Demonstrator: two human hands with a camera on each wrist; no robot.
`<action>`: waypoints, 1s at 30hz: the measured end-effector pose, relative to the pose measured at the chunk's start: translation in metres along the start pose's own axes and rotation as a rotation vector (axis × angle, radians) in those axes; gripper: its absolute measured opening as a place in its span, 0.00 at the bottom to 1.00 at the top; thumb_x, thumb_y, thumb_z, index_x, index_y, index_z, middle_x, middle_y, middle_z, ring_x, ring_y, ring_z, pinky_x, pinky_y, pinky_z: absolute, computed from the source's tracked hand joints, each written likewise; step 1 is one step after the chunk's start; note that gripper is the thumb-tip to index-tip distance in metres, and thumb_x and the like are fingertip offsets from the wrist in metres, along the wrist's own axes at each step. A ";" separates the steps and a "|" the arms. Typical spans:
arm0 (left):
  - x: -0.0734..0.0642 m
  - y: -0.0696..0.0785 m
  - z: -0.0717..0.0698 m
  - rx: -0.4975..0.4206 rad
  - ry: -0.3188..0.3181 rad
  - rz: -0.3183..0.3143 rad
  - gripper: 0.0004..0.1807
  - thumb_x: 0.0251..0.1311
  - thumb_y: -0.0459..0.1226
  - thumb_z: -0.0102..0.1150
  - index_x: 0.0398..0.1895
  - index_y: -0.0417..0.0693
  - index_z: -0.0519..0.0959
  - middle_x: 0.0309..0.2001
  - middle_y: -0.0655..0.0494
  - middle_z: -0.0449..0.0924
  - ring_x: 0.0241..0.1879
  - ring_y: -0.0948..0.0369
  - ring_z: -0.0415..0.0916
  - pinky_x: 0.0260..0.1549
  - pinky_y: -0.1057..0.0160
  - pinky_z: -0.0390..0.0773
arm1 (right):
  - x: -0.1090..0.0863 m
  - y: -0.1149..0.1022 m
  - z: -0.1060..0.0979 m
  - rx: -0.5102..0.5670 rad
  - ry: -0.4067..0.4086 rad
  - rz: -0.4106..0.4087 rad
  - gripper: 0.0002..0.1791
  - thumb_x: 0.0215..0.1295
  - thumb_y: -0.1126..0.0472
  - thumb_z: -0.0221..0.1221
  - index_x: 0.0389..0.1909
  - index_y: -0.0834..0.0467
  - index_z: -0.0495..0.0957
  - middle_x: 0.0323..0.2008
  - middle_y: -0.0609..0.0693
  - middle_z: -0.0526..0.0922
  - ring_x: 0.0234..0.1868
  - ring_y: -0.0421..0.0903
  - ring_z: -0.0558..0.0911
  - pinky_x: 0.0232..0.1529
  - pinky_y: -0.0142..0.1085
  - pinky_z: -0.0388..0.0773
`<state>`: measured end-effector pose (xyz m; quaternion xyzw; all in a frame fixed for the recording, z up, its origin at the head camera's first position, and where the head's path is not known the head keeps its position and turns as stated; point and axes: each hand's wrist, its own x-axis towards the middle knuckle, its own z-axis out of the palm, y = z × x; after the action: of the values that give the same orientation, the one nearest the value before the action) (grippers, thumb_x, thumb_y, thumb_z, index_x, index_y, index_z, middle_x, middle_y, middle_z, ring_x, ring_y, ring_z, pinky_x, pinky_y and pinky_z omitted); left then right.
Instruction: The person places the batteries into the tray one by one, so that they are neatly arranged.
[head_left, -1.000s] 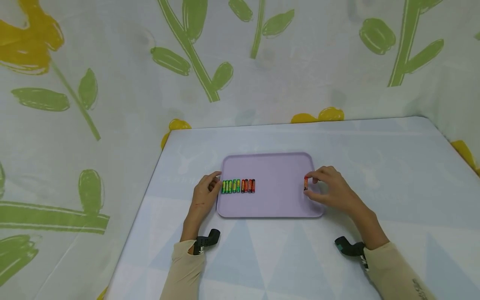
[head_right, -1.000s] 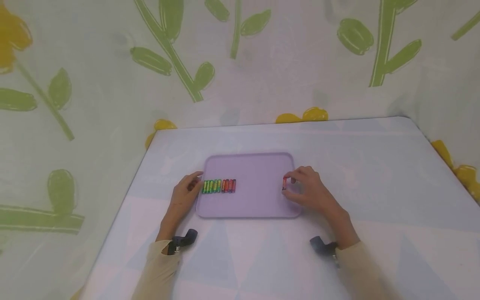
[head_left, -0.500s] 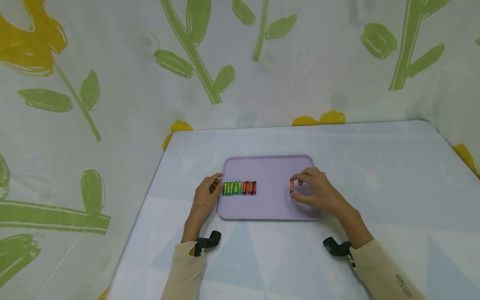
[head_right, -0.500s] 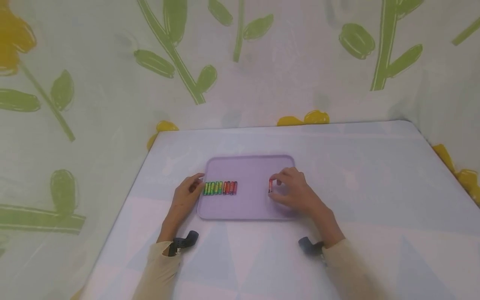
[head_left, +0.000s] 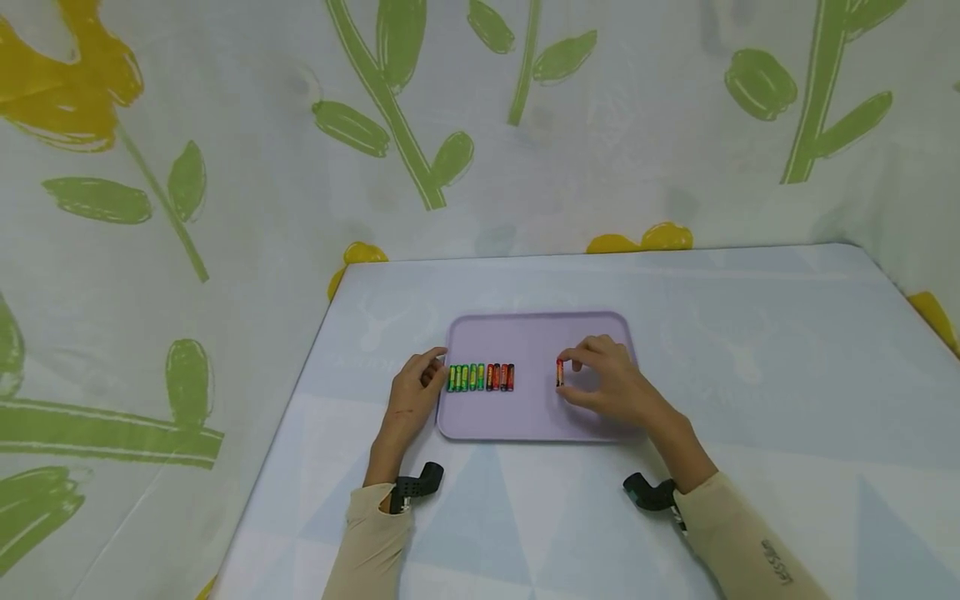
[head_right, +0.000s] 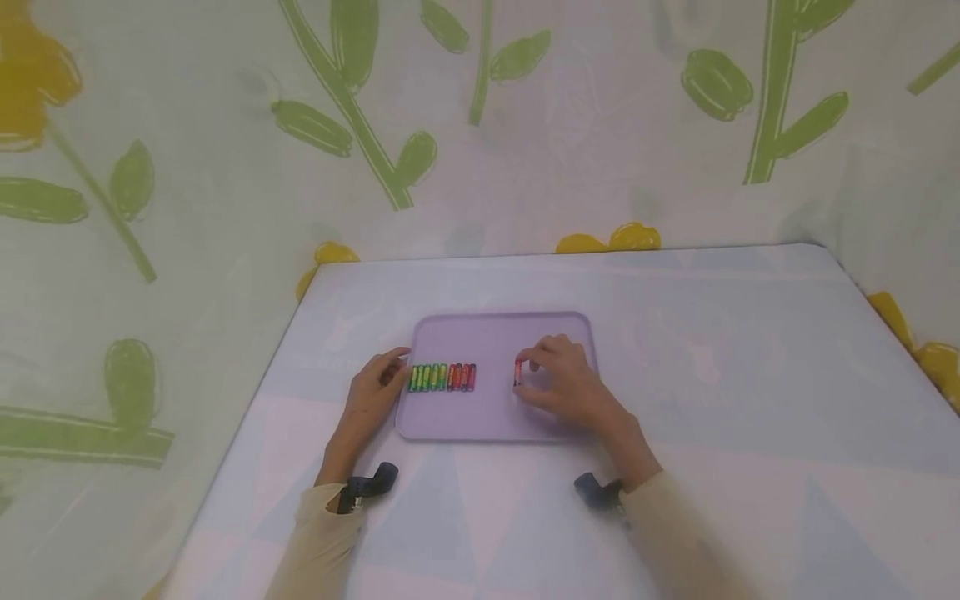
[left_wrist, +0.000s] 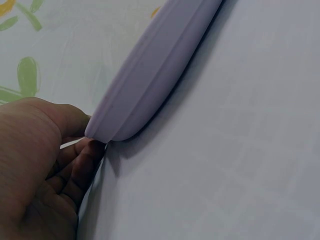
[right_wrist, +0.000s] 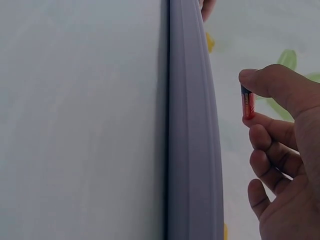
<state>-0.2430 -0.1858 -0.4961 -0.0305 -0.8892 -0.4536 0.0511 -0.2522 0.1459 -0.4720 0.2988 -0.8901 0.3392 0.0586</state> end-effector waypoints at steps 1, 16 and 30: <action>0.000 0.000 0.000 0.000 -0.001 -0.002 0.19 0.72 0.34 0.56 0.64 0.45 0.77 0.44 0.50 0.76 0.40 0.59 0.72 0.41 0.61 0.73 | 0.001 0.000 0.002 0.000 0.000 -0.006 0.19 0.55 0.58 0.73 0.47 0.56 0.83 0.36 0.48 0.75 0.44 0.47 0.70 0.46 0.47 0.64; 0.002 -0.001 0.000 0.000 0.013 0.016 0.19 0.71 0.33 0.57 0.64 0.44 0.77 0.44 0.51 0.77 0.40 0.59 0.73 0.40 0.62 0.74 | 0.017 -0.014 0.017 0.018 -0.015 0.015 0.18 0.55 0.57 0.73 0.46 0.55 0.84 0.36 0.48 0.75 0.44 0.47 0.70 0.50 0.50 0.62; 0.000 -0.001 0.000 0.002 0.006 0.013 0.18 0.71 0.34 0.57 0.63 0.45 0.77 0.44 0.51 0.77 0.39 0.59 0.72 0.40 0.62 0.73 | 0.027 -0.017 0.030 0.029 -0.033 -0.011 0.18 0.55 0.56 0.73 0.46 0.57 0.84 0.36 0.49 0.76 0.43 0.47 0.71 0.49 0.48 0.62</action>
<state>-0.2428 -0.1862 -0.4966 -0.0345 -0.8892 -0.4527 0.0568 -0.2618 0.1033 -0.4769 0.3101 -0.8843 0.3467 0.0417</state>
